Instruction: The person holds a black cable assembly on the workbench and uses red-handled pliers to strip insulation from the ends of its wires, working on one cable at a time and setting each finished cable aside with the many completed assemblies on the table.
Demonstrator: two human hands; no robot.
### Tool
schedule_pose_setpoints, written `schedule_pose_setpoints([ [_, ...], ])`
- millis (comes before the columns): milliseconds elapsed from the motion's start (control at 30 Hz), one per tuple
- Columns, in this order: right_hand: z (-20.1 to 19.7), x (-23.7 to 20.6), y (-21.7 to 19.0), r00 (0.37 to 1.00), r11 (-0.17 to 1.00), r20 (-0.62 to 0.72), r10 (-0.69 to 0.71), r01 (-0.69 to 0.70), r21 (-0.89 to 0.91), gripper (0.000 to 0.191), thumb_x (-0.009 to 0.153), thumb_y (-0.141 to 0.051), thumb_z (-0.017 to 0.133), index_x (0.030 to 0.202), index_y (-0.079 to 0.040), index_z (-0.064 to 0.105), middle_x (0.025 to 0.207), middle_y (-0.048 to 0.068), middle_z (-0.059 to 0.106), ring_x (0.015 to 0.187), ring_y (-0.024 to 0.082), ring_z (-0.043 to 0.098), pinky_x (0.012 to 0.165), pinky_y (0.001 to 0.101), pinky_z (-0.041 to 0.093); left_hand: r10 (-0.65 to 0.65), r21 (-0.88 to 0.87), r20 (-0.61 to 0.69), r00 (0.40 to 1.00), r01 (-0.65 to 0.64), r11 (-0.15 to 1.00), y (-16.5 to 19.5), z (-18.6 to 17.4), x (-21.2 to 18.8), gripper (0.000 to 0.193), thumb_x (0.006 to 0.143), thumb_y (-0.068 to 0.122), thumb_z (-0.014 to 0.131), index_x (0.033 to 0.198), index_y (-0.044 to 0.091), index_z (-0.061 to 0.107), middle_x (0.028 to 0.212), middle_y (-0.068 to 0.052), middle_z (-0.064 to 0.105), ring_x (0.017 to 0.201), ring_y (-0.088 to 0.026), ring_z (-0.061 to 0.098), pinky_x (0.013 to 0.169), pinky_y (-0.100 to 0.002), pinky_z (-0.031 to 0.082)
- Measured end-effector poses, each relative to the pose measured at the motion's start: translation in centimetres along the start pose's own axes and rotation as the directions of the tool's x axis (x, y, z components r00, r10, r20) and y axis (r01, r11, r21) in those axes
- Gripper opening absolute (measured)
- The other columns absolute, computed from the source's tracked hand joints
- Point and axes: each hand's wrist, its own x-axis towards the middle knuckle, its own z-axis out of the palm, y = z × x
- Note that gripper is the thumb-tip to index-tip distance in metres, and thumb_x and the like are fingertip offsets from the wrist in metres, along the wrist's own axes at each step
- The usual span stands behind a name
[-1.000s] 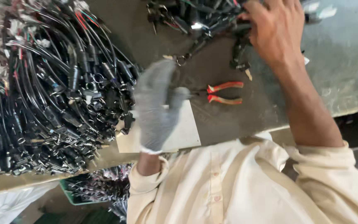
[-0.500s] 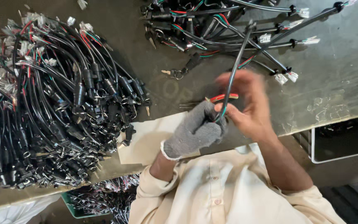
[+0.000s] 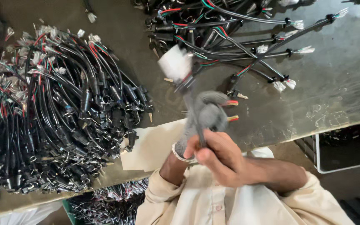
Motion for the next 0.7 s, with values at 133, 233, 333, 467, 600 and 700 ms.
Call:
schedule_pose_setpoints([
  [133,-2.7,-0.6,-2.8,0.989,0.850,0.114,-0.090,0.136,-0.508,0.023,0.100,-0.010,0.052,0.119,-0.001,0.060,0.074,0.003,0.063,0.057,0.015,0.061,0.056,0.0305,0.051,0.023,0.335,0.227,0.974,-0.100,0.937,3.0,1.3,1.0,0.047,0.096,0.026,0.071,0.134,0.004,0.054,0.123,-0.011,0.053,0.107,-0.018,0.055,0.094,-0.032,0.049],
  [233,-2.3,-0.3,-2.6,0.999,0.457,0.036,0.020,0.023,-0.889,0.025,0.094,-0.014,0.068,0.113,0.000,0.062,0.074,0.009,0.066,0.061,0.027,0.065,0.051,0.0392,0.045,0.016,-0.412,-0.142,0.990,-0.074,0.908,5.8,2.1,1.4,0.043,0.101,0.036,0.065,0.130,0.005,0.057,0.109,-0.011,0.069,0.098,-0.025,0.068,0.092,-0.040,0.054],
  [333,-1.2,0.7,-1.4,0.989,0.327,-0.044,0.143,-0.089,-0.941,0.024,0.097,-0.022,0.073,0.088,-0.006,0.057,0.070,0.010,0.063,0.064,0.034,0.064,0.056,0.0456,0.047,0.279,-0.253,0.018,0.960,-0.266,0.930,6.9,3.4,0.8,0.035,0.117,0.036,0.059,0.125,0.002,0.062,0.105,-0.009,0.068,0.102,-0.024,0.067,0.101,-0.040,0.053],
  [467,-2.3,1.6,-2.1,0.996,0.259,-0.086,0.031,-0.091,-0.962,0.022,0.090,-0.023,0.070,0.096,-0.004,0.060,0.083,0.015,0.065,0.078,0.037,0.064,0.070,0.0470,0.048,0.317,0.428,-0.056,0.947,-0.264,0.864,6.6,4.3,0.5,0.032,0.113,0.034,0.057,0.117,0.002,0.060,0.109,-0.012,0.065,0.108,-0.026,0.063,0.104,-0.040,0.051],
  [600,-3.7,1.2,-5.9,0.968,0.389,-0.123,-0.218,-0.029,-0.921,0.036,0.103,-0.033,0.055,0.116,0.001,0.062,0.107,0.019,0.066,0.104,0.038,0.063,0.089,0.0473,0.049,-0.044,0.042,-0.338,0.940,0.062,0.997,5.3,5.1,0.4,0.035,0.101,0.026,0.058,0.111,-0.003,0.075,0.086,-0.008,0.069,0.074,-0.012,0.055,0.070,-0.030,0.044],
  [700,-3.2,1.4,-7.9,0.988,0.855,-0.096,-0.121,0.055,-0.515,0.037,0.109,-0.038,0.046,0.098,-0.007,0.061,0.093,0.011,0.066,0.093,0.032,0.065,0.094,0.0518,0.050,-0.377,0.592,-0.189,0.907,0.411,0.693,3.4,6.9,-0.6,0.021,0.087,0.021,0.077,0.101,0.006,0.075,0.087,-0.006,0.076,0.079,-0.016,0.068,0.071,-0.034,0.056],
])
